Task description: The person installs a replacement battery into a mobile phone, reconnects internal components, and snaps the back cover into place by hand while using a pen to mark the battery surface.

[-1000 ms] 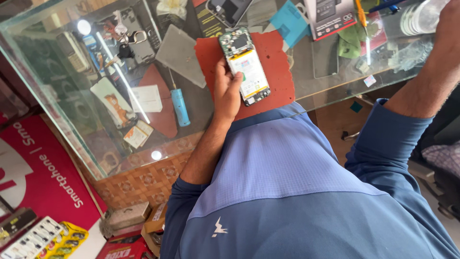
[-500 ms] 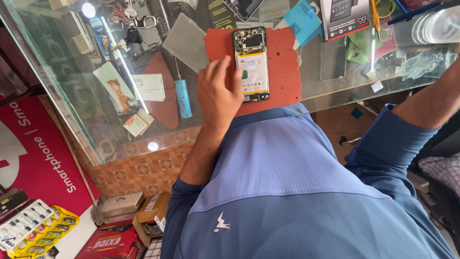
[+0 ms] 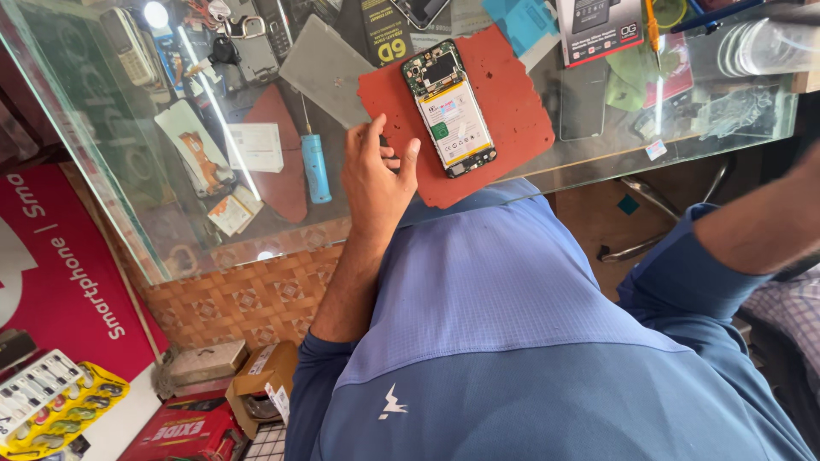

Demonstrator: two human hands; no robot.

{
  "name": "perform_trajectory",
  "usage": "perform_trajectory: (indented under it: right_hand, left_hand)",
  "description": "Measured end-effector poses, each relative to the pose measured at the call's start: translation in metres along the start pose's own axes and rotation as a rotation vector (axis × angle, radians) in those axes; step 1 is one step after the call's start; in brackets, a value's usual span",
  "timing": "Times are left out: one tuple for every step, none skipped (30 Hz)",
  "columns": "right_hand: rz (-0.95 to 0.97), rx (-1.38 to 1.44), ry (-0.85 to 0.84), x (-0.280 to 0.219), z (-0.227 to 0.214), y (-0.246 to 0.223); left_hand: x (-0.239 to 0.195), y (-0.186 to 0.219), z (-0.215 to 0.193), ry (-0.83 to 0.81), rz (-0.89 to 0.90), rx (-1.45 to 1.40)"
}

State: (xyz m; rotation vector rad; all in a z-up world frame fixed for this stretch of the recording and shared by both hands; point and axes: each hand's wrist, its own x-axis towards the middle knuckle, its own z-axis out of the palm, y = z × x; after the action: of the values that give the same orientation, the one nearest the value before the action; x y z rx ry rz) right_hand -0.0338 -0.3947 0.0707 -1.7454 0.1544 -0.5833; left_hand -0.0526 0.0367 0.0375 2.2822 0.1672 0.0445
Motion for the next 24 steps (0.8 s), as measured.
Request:
perform_trajectory:
  right_hand:
    - [-0.005, 0.071, -0.043, -0.002, 0.011, -0.011]
    - [-0.010, 0.134, -0.102, -0.006, 0.023, -0.021]
    - [-0.017, 0.180, -0.178, -0.010, 0.036, -0.031]
    - [-0.022, 0.224, -0.256, -0.015, 0.051, -0.038]
    - [-0.029, 0.244, -0.355, -0.020, 0.065, -0.046]
    - [-0.046, 0.246, -0.460, -0.026, 0.079, -0.053]
    - [-0.052, 0.183, -0.588, -0.033, 0.092, -0.058]
    - [-0.038, 0.044, -0.728, -0.039, 0.103, -0.064]
    - [0.117, -0.376, -0.912, -0.041, 0.109, -0.069]
    - [0.035, -0.274, -1.019, -0.047, 0.118, -0.072]
    - [-0.044, -0.169, -1.124, -0.054, 0.124, -0.076]
    - [-0.086, -0.225, -1.150, -0.057, 0.126, -0.079]
    - [-0.129, -0.282, -1.173, -0.059, 0.128, -0.081]
    - [-0.172, -0.338, -1.196, -0.060, 0.128, -0.083]
    - [-0.212, -0.377, -1.211, -0.059, 0.129, -0.083]
    - [-0.251, -0.416, -1.227, -0.057, 0.128, -0.084]
    - [-0.286, -0.455, -1.240, -0.056, 0.128, -0.084]
    - [-0.273, -0.502, -1.242, -0.056, 0.129, -0.084]
    - [-0.258, -0.546, -1.243, -0.058, 0.132, -0.084]
    - [-0.243, -0.591, -1.243, -0.059, 0.135, -0.085]
    - [-0.288, -0.531, -1.223, -0.060, 0.139, -0.086]
    - [-0.334, -0.471, -1.202, -0.059, 0.142, -0.087]
    - [-0.379, -0.415, -1.176, -0.059, 0.146, -0.089]
    - [-0.458, -0.411, -1.160, -0.059, 0.150, -0.091]
  left_hand:
    - [-0.004, 0.004, 0.002, -0.002, -0.016, -0.014]
    - [-0.007, 0.008, 0.003, -0.004, -0.033, -0.029]
    - [-0.010, 0.013, 0.004, -0.005, -0.045, -0.027]
    - [-0.013, 0.018, 0.005, -0.006, -0.058, -0.026]
    - [-0.016, 0.024, 0.005, -0.006, -0.071, -0.024]
    - [-0.021, 0.031, 0.005, 0.042, 0.052, 0.038]
    - [-0.029, 0.039, 0.004, 0.087, 0.174, 0.102]
    - [-0.033, 0.046, 0.005, 0.130, 0.297, 0.165]
    - [-0.033, 0.051, 0.006, 0.062, 0.425, 0.096]
    - [-0.032, 0.054, 0.007, -0.007, 0.553, 0.026]
    - [-0.033, 0.056, 0.009, -0.078, 0.679, -0.045]
    - [-0.035, 0.059, 0.013, -0.100, 0.663, -0.049]
    - [-0.036, 0.061, 0.018, -0.121, 0.650, -0.053]
    - [-0.038, 0.061, 0.021, -0.142, 0.637, -0.056]
    - [-0.038, 0.058, 0.021, -0.167, 0.638, -0.054]
    - [-0.037, 0.053, 0.021, -0.192, 0.639, -0.051]
    - [-0.038, 0.049, 0.021, -0.221, 0.641, -0.049]
    - [-0.037, 0.045, 0.024, -0.251, 0.624, -0.033]
    - [-0.037, 0.041, 0.026, -0.282, 0.609, -0.015]
    - [-0.036, 0.037, 0.026, -0.314, 0.593, 0.003]
    - [-0.035, 0.032, 0.024, -0.333, 0.553, -0.056]
    - [-0.033, 0.028, 0.022, -0.352, 0.512, -0.114]
    - [-0.029, 0.025, 0.020, -0.372, 0.475, -0.173]
    - [-0.026, 0.020, 0.016, -0.424, 0.415, -0.248]
